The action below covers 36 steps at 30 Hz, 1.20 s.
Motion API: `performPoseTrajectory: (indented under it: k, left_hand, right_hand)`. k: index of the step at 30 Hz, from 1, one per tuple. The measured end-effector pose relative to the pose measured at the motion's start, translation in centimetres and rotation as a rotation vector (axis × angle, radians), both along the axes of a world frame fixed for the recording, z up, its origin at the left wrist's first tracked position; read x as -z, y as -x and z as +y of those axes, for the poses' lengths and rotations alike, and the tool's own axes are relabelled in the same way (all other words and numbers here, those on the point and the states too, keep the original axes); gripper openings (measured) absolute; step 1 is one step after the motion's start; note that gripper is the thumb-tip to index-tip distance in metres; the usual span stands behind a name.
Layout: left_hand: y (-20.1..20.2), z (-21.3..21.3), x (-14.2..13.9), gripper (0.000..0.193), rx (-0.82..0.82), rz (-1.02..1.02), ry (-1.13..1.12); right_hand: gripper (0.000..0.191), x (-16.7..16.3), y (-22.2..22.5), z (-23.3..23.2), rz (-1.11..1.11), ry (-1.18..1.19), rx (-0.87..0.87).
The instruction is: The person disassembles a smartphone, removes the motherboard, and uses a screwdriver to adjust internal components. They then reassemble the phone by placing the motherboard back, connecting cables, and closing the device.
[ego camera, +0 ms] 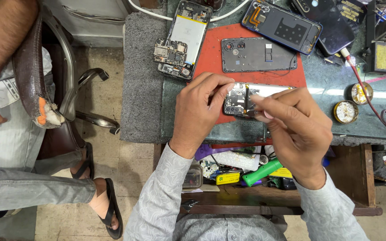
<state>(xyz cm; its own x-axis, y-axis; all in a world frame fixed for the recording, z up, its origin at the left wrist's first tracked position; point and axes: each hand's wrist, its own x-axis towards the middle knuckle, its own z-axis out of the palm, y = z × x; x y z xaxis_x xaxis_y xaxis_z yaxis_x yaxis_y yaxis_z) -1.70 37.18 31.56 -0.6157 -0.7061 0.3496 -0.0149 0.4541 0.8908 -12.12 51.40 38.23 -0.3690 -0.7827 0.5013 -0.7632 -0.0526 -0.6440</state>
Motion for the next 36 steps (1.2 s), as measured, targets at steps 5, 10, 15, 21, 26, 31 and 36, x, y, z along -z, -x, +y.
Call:
performPoseTrajectory:
  k: [5, 10, 15, 21, 26, 31, 36]
  left_hand:
    - [-0.17, 0.08, -0.27, 0.01, -0.007, 0.001, 0.014]
    - [-0.12, 0.17, -0.41, 0.011, -0.009, -0.011, 0.011]
    - [-0.08, 0.15, -0.32, 0.011, 0.003, 0.01, -0.003]
    - [0.14, 0.28, -0.12, 0.011, -0.007, -0.004, -0.008]
    - [0.21, 0.26, -0.11, 0.011, -0.005, -0.001, -0.007]
    - [0.11, 0.28, -0.3, 0.011, 0.002, -0.007, -0.024]
    - [0.03, 0.27, -0.44, 0.012, 0.0, 0.003, -0.016]
  right_hand:
    - [0.039, 0.1, -0.02, 0.2, 0.017, 0.02, -0.037]
    - [0.036, -0.15, -0.16, 0.14, 0.072, 0.005, 0.008]
    - [0.037, -0.11, -0.14, 0.24, 0.059, 0.015, -0.046]
    - [0.036, 0.15, -0.11, 0.45, 0.013, 0.007, 0.014]
    - [0.037, -0.01, 0.01, 0.39, 0.041, 0.014, 0.012]
    - [0.037, -0.21, -0.06, 0.4, 0.1, 0.016, 0.025]
    - [0.037, -0.25, -0.03, 0.43, 0.066, 0.033, -0.033]
